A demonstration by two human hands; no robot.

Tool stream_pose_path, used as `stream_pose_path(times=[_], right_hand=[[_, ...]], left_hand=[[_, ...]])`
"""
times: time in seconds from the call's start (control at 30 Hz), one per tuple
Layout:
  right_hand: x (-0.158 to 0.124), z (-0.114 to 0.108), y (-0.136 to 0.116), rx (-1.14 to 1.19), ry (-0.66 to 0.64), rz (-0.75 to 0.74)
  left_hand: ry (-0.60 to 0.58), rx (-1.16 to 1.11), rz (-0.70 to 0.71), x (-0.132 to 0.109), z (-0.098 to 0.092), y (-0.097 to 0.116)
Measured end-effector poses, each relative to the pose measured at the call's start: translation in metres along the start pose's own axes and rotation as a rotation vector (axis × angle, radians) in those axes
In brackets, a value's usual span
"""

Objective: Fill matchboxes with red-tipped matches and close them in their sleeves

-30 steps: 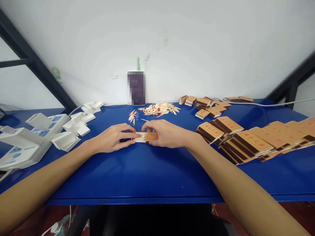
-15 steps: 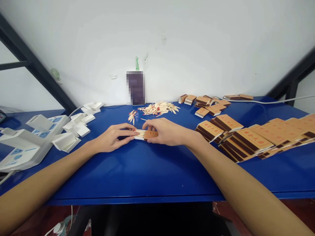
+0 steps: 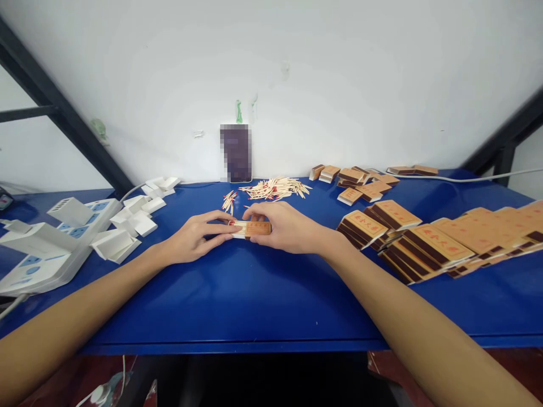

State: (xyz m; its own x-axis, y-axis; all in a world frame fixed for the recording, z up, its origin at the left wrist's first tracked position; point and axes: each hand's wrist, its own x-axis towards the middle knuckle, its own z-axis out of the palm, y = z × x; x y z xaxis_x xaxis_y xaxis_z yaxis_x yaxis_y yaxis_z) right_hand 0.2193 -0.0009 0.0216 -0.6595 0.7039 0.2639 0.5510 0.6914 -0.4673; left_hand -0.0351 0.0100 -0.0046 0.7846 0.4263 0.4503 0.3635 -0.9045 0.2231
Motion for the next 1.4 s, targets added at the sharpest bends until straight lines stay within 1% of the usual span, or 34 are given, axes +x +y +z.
stream_pose_path(times=[0.17,0.33,0.53,0.63,0.9,1.03,1.13,1.3,1.4], right_hand=[[0.002,0.010,-0.001,0.025,0.095,-0.062],[0.003,0.018,0.001,0.066,0.161,-0.106],[0.002,0.024,0.003,0.100,0.169,-0.144],[0.003,0.027,0.004,0.114,0.182,-0.159],[0.004,0.031,0.006,0.078,0.198,-0.187],[0.004,0.031,0.007,0.070,0.191,-0.189],[0.004,0.031,0.008,0.040,0.193,-0.176],[0.004,0.033,0.005,0.014,0.216,-0.184],[0.003,0.035,0.001,0.007,0.211,-0.203]], left_hand=[[0.032,-0.016,0.014,0.000,0.003,0.000],[0.069,-0.020,-0.040,-0.002,0.005,-0.001],[0.106,-0.091,-0.079,-0.002,0.008,-0.001],[0.143,-0.132,-0.105,-0.001,0.008,-0.001],[0.191,-0.206,-0.113,0.000,0.009,-0.001],[0.222,-0.293,-0.145,0.001,0.010,0.000],[0.217,-0.343,-0.220,0.003,0.009,0.003],[0.173,-0.336,-0.449,0.009,0.005,0.011],[0.150,-0.432,-0.521,0.011,0.005,0.013]])
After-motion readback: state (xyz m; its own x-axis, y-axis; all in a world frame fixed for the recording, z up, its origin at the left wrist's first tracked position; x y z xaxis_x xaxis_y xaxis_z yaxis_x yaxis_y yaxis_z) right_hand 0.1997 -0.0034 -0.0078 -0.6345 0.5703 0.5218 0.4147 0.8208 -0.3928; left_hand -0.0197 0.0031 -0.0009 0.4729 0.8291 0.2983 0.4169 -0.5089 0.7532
